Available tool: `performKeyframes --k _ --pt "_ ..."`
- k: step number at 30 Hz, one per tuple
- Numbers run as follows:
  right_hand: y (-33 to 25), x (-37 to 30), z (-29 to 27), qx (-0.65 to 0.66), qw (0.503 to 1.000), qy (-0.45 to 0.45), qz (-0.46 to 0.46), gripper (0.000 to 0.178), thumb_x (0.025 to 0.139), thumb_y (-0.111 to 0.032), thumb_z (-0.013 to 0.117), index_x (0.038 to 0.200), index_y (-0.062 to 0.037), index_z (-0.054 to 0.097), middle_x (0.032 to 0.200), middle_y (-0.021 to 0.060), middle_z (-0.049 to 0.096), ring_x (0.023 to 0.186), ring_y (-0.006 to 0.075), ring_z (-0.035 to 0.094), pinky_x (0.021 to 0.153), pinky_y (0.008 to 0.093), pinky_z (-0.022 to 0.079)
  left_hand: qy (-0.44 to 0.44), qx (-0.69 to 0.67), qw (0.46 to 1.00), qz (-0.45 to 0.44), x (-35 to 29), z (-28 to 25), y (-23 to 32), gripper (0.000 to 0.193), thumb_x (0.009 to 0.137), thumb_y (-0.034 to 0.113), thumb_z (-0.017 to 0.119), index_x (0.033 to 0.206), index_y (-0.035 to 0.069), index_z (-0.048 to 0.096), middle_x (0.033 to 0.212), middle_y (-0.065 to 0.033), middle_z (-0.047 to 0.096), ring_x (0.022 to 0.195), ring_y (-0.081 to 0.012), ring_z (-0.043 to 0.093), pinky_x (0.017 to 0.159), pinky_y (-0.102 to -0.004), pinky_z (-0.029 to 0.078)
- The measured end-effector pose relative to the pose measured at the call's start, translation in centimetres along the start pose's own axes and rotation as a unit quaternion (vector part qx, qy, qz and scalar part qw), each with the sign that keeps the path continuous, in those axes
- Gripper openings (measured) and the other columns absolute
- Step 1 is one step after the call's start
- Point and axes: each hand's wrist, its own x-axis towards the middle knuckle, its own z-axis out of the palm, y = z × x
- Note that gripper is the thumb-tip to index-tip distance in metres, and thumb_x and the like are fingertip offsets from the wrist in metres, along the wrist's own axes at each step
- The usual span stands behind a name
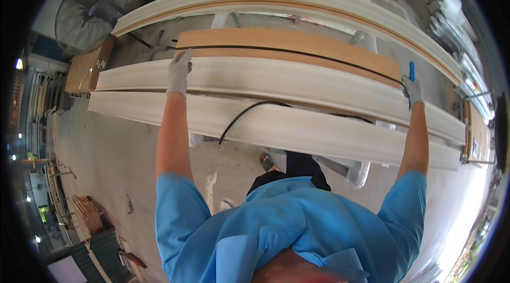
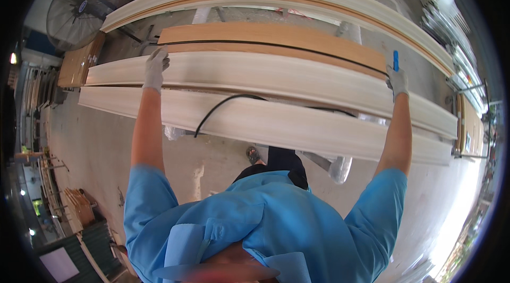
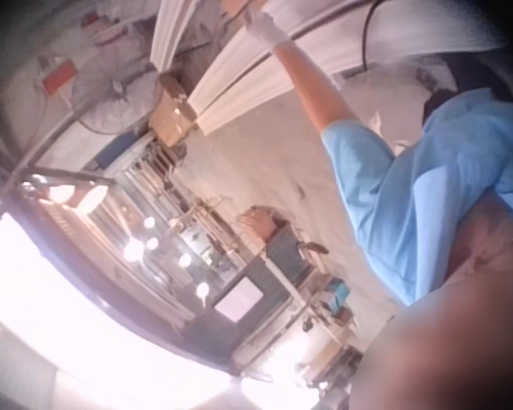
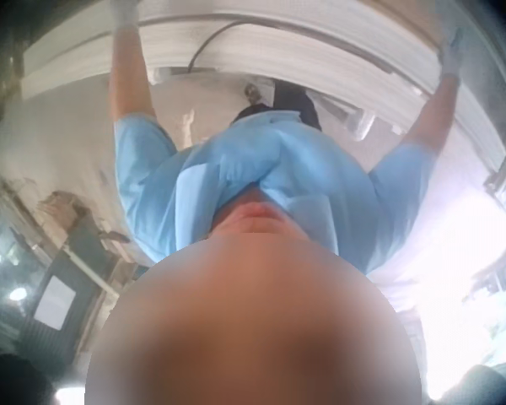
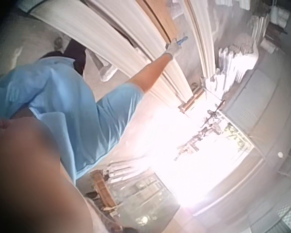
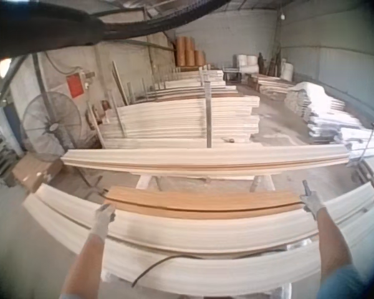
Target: The person inserts black rubber strips into grooves on long wooden panels using a blue-handled tool. They handle multiple panels, remove plastic wrapping, and stack the finished pieces on a rack.
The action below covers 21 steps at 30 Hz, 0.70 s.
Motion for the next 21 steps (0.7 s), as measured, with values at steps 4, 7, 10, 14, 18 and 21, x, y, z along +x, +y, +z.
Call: performKeyframes --k 4,7,10,14,18,21 --pt "1.9 5.1 0.9 -0.048 0.999 0.02 0.016 0.034 0.093 -0.035 0.067 0.072 -0.0119 0.054 0.058 0.0012 0.051 0.042 0.0124 0.049 0.038 0.0304 0.038 0.073 0.23 0.969 0.058 5.7 1.4 -1.0 0.061 0.088 0.044 0.072 0.13 0.0 0.063 0.115 -0.0152 0.069 0.108 -0.025 0.066 0.092 -0.036 0.051" --pt "3.6 9.7 2.3 -0.05 0.997 0.01 0.051 0.035 0.091 -0.036 0.07 0.074 -0.0116 0.052 0.058 -0.0012 0.044 0.042 0.0125 0.046 0.038 0.0299 0.039 0.103 0.437 0.893 0.037 10.4 0.4 -1.2 0.065 0.088 0.051 0.067 0.131 0.003 0.063 0.128 -0.0199 0.065 0.123 -0.0344 0.059 0.103 -0.0426 0.045" --pt "4.8 11.2 3.4 -0.018 0.997 -0.023 0.069 0.031 0.092 -0.035 0.069 0.08 -0.0121 0.052 0.058 -0.0018 0.044 0.04 0.0133 0.047 0.036 0.0284 0.038 0.15 0.509 0.847 0.017 13.7 -0.8 -1.9 0.06 0.088 0.051 0.065 0.127 0.006 0.066 0.133 -0.0185 0.063 0.125 -0.0361 0.058 0.103 -0.044 0.046" --pt "4.2 10.5 1.9 -0.025 0.991 -0.089 0.097 0.029 0.093 -0.034 0.069 0.086 -0.0116 0.054 0.059 -0.0019 0.046 0.04 0.0119 0.048 0.036 0.0266 0.037 0.055 0.512 0.854 -0.077 17.3 -1.6 -2.1 0.055 0.088 0.05 0.065 0.123 0.008 0.068 0.13 -0.0184 0.065 0.123 -0.035 0.058 0.102 -0.0436 0.046" --pt "2.7 8.9 1.9 -0.025 0.993 -0.086 0.072 0.03 0.093 -0.036 0.072 0.09 -0.0108 0.055 0.058 -0.0021 0.046 0.04 0.0094 0.047 0.036 0.0253 0.036 0.047 0.487 0.869 -0.074 18.4 -2.3 -2.6 0.057 0.087 0.051 0.066 0.124 0.009 0.069 0.129 -0.0184 0.065 0.123 -0.0344 0.059 0.103 -0.0435 0.045" --pt "1.8 8.0 1.9 -0.017 0.992 -0.097 0.08 0.031 0.092 -0.037 0.072 0.09 -0.0097 0.056 0.06 -0.0026 0.049 0.041 0.01 0.05 0.036 0.025 0.037 0.09 0.517 0.849 -0.066 18.9 -2.2 -3.7 0.061 0.088 0.051 0.066 0.134 0.012 0.064 0.137 -0.0179 0.062 0.129 -0.0324 0.056 0.109 -0.0403 0.043"
